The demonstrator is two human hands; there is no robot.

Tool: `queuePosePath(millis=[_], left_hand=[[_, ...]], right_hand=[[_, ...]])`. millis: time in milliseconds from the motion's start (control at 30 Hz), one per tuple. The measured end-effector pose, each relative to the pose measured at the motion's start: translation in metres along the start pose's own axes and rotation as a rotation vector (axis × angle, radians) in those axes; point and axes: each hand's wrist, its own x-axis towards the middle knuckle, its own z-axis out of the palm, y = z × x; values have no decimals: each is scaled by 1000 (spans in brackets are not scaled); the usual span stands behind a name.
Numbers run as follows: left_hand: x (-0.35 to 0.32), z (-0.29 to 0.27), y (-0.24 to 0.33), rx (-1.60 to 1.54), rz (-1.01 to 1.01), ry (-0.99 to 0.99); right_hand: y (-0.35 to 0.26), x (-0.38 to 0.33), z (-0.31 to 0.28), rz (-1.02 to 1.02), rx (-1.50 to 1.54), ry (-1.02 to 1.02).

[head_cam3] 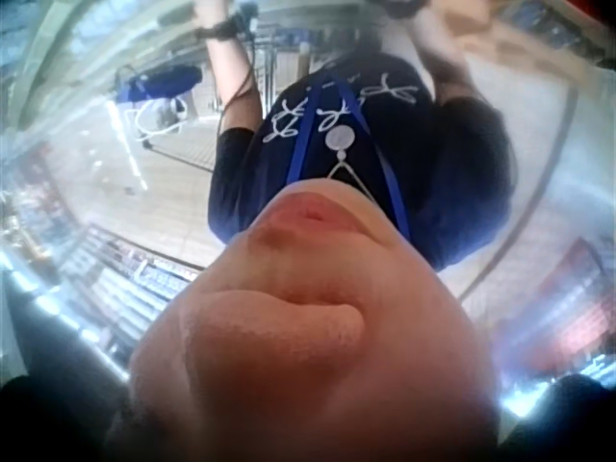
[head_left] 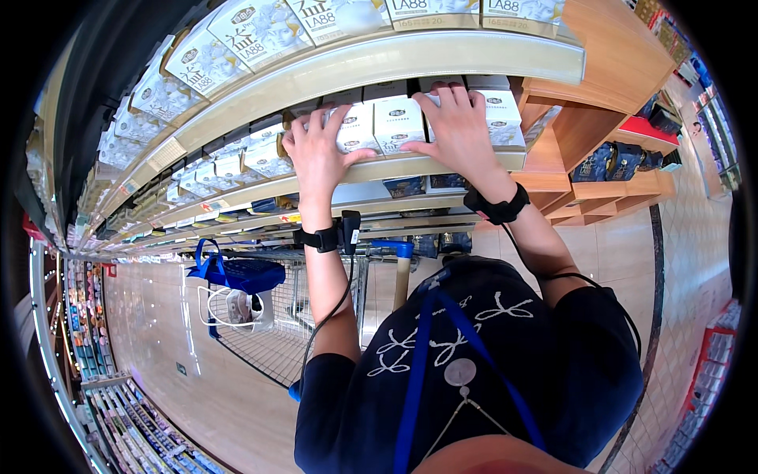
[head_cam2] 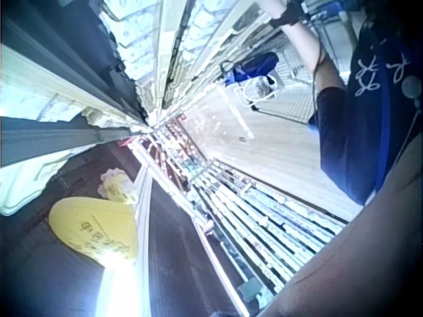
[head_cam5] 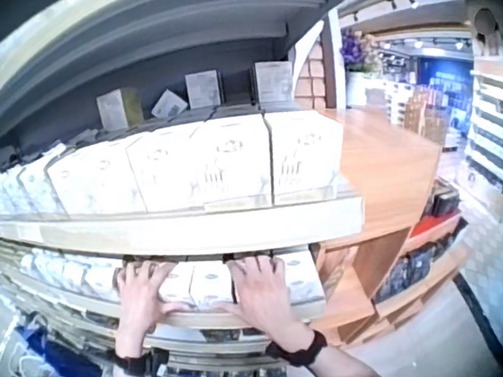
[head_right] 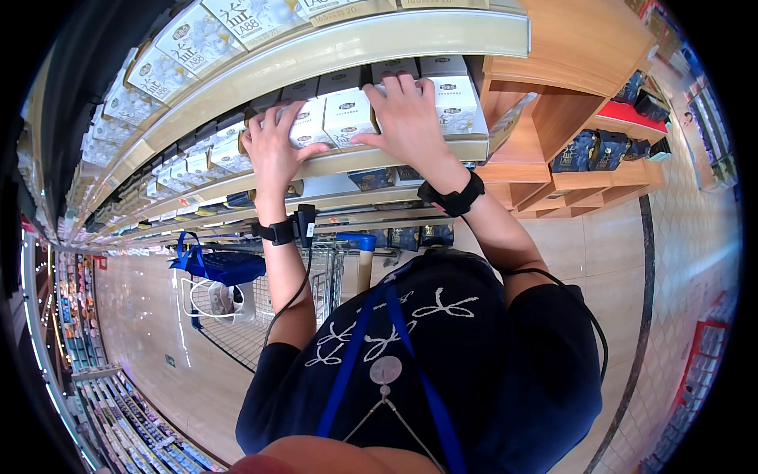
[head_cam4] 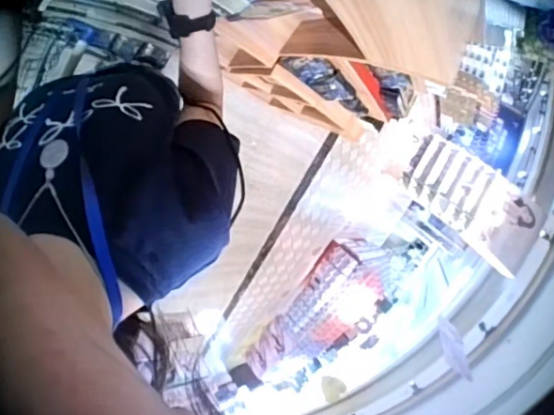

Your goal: The person repeatedly picks up boxes of tissue paper from a shopping cart and places them onto a store shelf. They arrange the boxes in neat rows, occasionally using a blue cloth to wipe the shelf surface before restocking.

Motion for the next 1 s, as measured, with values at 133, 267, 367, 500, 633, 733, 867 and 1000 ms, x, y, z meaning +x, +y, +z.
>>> queuePosePath(millis=[133, 267, 367, 500, 633, 733, 867, 1000], left_hand=[[4, -5, 2, -19, 2, -34], [5, -6, -1, -67, 61, -54], [7, -2, -4, -79, 97, -42], [0, 4, -6, -52, 115, 29], [-12, 4, -7, 15, 128, 160], [-26, -2, -19, 161, 128, 265], [-29, -26, -16, 30, 82, 403], [-26, -35, 2, -417, 79, 489]], right_hand=[[3, 3, 1, -34, 26, -22], [3, 6, -3, -63, 9, -61], [8, 8, -3, -84, 47, -139], [10, 6, -3, -105, 74, -111], [11, -1, -3, -121, 113, 1], [13, -5, -12, -125, 230, 124], [15, -19, -47, -124, 392, 220], [37, -41, -69, -67, 631, 211]])
